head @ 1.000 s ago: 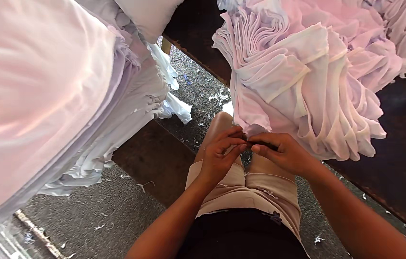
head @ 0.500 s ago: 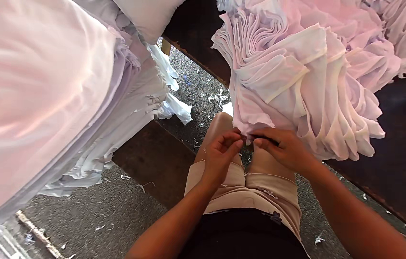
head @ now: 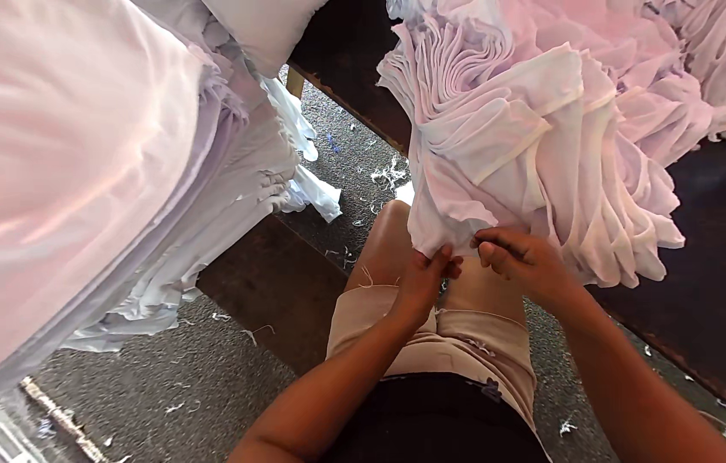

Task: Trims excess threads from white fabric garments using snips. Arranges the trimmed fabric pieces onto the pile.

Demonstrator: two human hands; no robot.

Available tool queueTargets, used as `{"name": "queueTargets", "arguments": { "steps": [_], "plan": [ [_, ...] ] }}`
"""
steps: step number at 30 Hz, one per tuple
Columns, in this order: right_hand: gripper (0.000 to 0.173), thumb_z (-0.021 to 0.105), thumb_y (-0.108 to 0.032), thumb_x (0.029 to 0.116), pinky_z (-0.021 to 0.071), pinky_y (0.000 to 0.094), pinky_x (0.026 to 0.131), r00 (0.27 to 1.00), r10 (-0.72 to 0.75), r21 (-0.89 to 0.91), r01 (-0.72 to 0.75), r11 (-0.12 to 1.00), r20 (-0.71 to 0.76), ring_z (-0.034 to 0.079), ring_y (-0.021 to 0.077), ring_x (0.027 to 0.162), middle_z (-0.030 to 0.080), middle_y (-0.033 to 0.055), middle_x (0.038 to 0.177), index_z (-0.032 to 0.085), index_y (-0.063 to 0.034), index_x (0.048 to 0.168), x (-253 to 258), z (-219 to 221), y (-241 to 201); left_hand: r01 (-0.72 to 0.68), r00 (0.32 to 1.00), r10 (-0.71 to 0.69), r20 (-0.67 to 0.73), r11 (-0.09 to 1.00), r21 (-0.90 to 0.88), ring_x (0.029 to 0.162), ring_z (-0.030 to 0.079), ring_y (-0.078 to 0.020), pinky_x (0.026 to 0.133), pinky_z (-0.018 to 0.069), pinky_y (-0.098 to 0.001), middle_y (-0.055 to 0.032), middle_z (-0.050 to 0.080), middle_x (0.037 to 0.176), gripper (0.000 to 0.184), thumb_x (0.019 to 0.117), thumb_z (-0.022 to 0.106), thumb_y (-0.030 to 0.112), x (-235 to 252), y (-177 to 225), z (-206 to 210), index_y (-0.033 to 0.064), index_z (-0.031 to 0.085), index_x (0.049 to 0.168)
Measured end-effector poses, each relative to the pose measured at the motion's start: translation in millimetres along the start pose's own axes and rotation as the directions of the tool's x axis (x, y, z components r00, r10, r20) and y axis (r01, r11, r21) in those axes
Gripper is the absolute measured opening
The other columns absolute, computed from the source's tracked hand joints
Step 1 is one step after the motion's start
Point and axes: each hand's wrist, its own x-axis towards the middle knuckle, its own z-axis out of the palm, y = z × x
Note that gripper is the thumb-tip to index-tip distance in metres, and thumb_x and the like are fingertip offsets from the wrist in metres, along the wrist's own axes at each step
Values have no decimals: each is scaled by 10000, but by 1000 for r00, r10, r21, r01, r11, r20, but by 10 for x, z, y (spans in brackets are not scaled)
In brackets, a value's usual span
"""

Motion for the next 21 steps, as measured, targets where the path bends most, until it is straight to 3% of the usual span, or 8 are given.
{"name": "queueTargets", "arguments": {
  "steps": [4,8,15,18,21],
  "plan": [
    [328,529,-273,1061,457,110,724,966,59,-18,-56,998,250,541,-77,788,653,-28,983,666,-10,1200,-14,4,41,-109,994,105,33,984,144,637,582,-6,665,526,-188,77,592,688,207,1060,485,66,-219,-78,-216,22,633,923],
    [314,537,-271,1059,440,103,693,950,66,-24,-62,998,305,524,-81,751,634,-45,917,674,-11,1170,7,19,26,-248,969,238,69,922,297,678,588,42,679,511,-141,78,633,739,170,1018,571,69,-308,-129,-340,-19,693,937],
    [316,530,-278,1068,429,124,661,933,80,-134,-34,990,352,509,-59,701,631,-31,850,703,-22,1134,5,31,-35,-454,890,433,146,804,384,831,634,15,790,538,-161,-32,693,897,198,981,605,90,-358,-191,-442,-51,738,939],
    [329,516,-306,1074,419,137,639,923,99,-162,-41,986,371,493,-56,676,619,-51,825,714,-52,1136,40,100,-58,-470,882,449,144,811,349,1051,622,-48,930,528,-205,-123,648,1112,199,969,615,97,-338,-219,-436,-54,740,936],
    [317,513,-298,1078,409,124,629,923,93,-154,-37,987,374,487,-68,667,612,-65,810,720,-60,1103,78,155,-90,-481,876,460,142,818,315,1150,617,-85,998,518,-243,-189,632,1234,181,944,620,65,-313,-230,-422,-66,744,933]
  ]
}}
